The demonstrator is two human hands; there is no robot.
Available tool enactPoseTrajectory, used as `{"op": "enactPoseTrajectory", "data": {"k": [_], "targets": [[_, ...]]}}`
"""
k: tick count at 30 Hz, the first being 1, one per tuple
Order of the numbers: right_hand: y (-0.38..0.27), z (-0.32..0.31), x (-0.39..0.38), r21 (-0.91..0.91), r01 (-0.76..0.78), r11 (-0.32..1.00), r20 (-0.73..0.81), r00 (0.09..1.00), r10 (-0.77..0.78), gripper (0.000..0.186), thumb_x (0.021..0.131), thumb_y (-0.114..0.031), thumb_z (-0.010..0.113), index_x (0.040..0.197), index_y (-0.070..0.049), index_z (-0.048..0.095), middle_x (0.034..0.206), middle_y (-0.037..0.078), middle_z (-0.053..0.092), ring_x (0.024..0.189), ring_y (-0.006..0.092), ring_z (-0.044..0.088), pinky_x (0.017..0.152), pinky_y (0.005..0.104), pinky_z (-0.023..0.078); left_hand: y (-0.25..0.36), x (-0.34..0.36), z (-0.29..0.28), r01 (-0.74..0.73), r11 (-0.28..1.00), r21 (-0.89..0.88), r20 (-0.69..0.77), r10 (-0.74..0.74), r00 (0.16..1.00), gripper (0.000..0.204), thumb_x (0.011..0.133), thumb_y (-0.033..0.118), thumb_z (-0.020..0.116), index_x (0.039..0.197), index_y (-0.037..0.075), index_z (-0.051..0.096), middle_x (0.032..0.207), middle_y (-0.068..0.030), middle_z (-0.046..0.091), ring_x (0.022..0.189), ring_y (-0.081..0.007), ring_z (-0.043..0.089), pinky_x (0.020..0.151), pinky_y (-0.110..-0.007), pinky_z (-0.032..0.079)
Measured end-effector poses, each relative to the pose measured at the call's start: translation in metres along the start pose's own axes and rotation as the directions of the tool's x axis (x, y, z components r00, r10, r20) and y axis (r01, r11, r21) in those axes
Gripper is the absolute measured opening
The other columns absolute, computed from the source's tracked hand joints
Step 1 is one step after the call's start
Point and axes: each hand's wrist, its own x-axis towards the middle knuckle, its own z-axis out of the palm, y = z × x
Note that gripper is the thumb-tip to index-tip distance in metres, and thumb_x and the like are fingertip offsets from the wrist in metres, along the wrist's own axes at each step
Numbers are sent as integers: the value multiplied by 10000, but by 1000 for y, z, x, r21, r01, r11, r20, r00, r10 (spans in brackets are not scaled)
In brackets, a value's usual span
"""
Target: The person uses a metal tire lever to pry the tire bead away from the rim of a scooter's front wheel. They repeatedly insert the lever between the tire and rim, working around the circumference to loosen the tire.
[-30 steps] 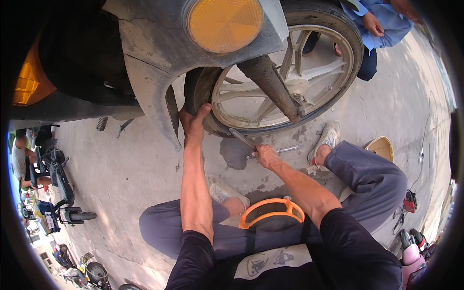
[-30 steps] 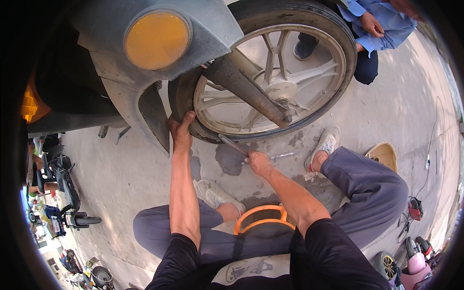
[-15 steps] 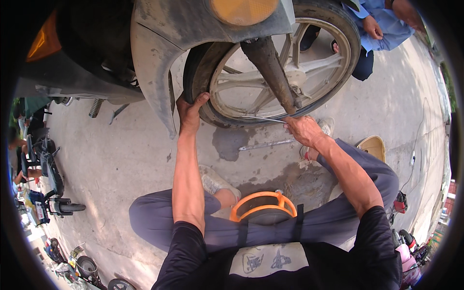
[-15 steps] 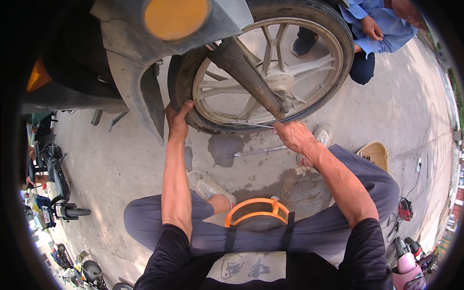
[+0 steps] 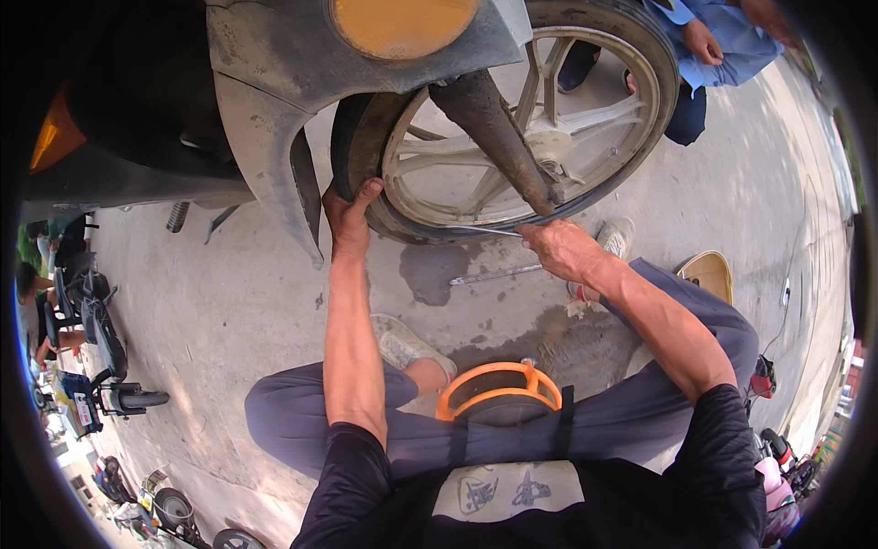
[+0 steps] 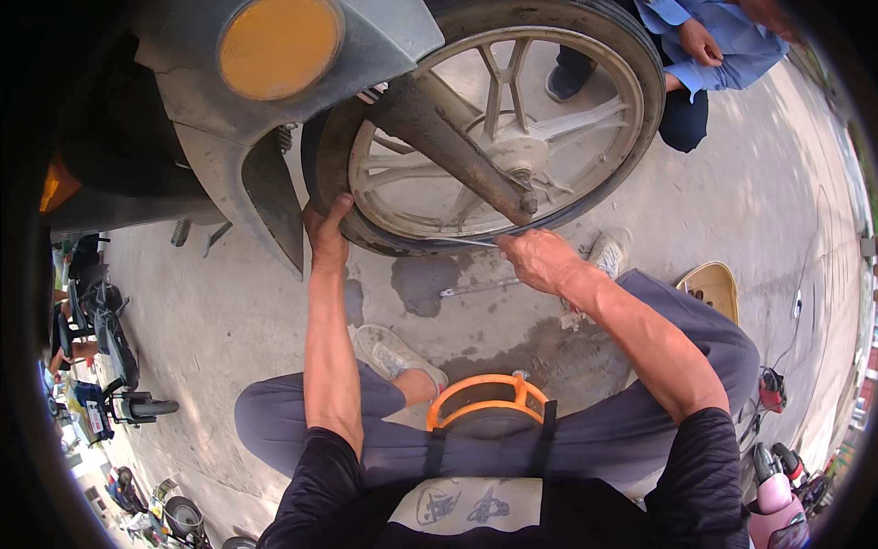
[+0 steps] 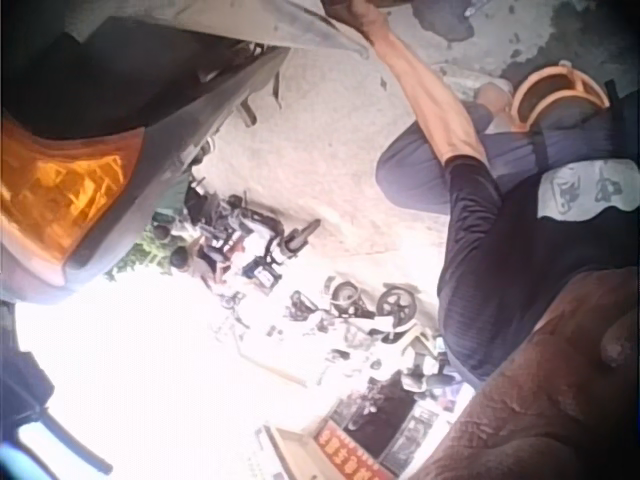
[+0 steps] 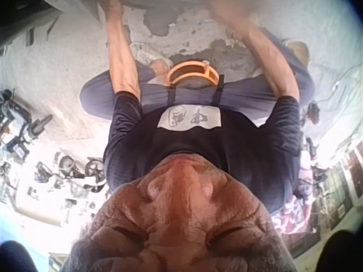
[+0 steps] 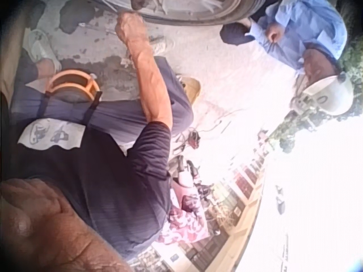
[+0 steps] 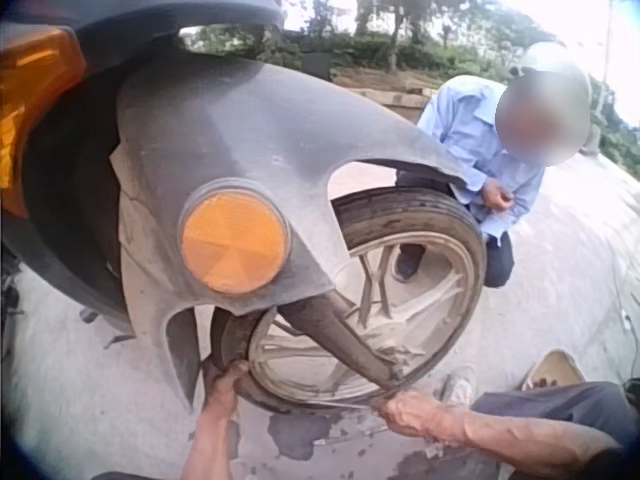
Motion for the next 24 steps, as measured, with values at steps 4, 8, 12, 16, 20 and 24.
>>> {"op": "enactPoseTrajectory", "data": {"k": [4, 8, 12, 16, 20, 24], "targets": [[-35, -12, 0, 51, -54, 997, 17, 998, 54, 145, 855, -103, 553, 892, 5, 643, 866, 258, 663, 881, 408, 653, 782, 499, 505, -1, 1, 0, -9, 998, -57, -6, 8, 1000, 550, 783, 222, 779, 1223, -54, 598, 1174, -106, 647, 1073, -196, 583, 984, -310, 403], [-47, -9, 4, -52, -70, 996, 20, 997, 72, 160, 887, -119, 545, 903, 23, 616, 820, 255, 651, 875, 429, 637, 772, 509, 488, -6, 0, 1, 15, 998, -64, -23, -16, 1000, 566, 771, 220, 793, 1221, -61, 594, 1172, -106, 645, 1068, -195, 583, 984, -309, 402], [-70, 9, 9, 391, -360, 847, 126, 933, 338, 251, 901, -178, 564, 942, 48, 665, 843, 216, 674, 784, 349, 654, 748, 441, 503, -3, -3, -5, 25, 999, -45, -53, -27, 998, 583, 754, 231, 809, 1211, -62, 597, 1159, -102, 647, 1056, -194, 585, 974, -307, 408], [-108, 91, -12, 892, -356, 279, 139, 802, 581, 312, 961, -241, 548, 1063, 42, 632, 818, 185, 642, 716, 291, 591, 717, 393, 472, -6, 0, 2, 39, 997, -62, -56, -42, 998, 590, 749, 268, 812, 1196, -57, 605, 1146, -97, 649, 1041, -187, 586, 960, -309, 414], [-159, 168, 4, 957, -200, 211, 0, 725, 689, 347, 977, -242, 523, 1220, 4, 548, 853, 215, 632, 759, 340, 605, 739, 412, 476, -30, 6, -22, 109, 993, -36, -25, -110, 994, 631, 751, 235, 797, 1252, -57, 547, 1192, -95, 616, 1094, -197, 568, 1000, -332, 400], [-192, 209, 27, 947, -187, 260, -74, 662, 746, 322, 997, -226, 470, 1254, -37, 428, 899, 252, 630, 835, 452, 612, 750, 487, 461, -34, 6, -22, 102, 994, -48, -59, -105, 993, 578, 750, 241, 802, 1199, -51, 585, 1150, -84, 635, 1046, -178, 578, 967, -320, 412]]}}
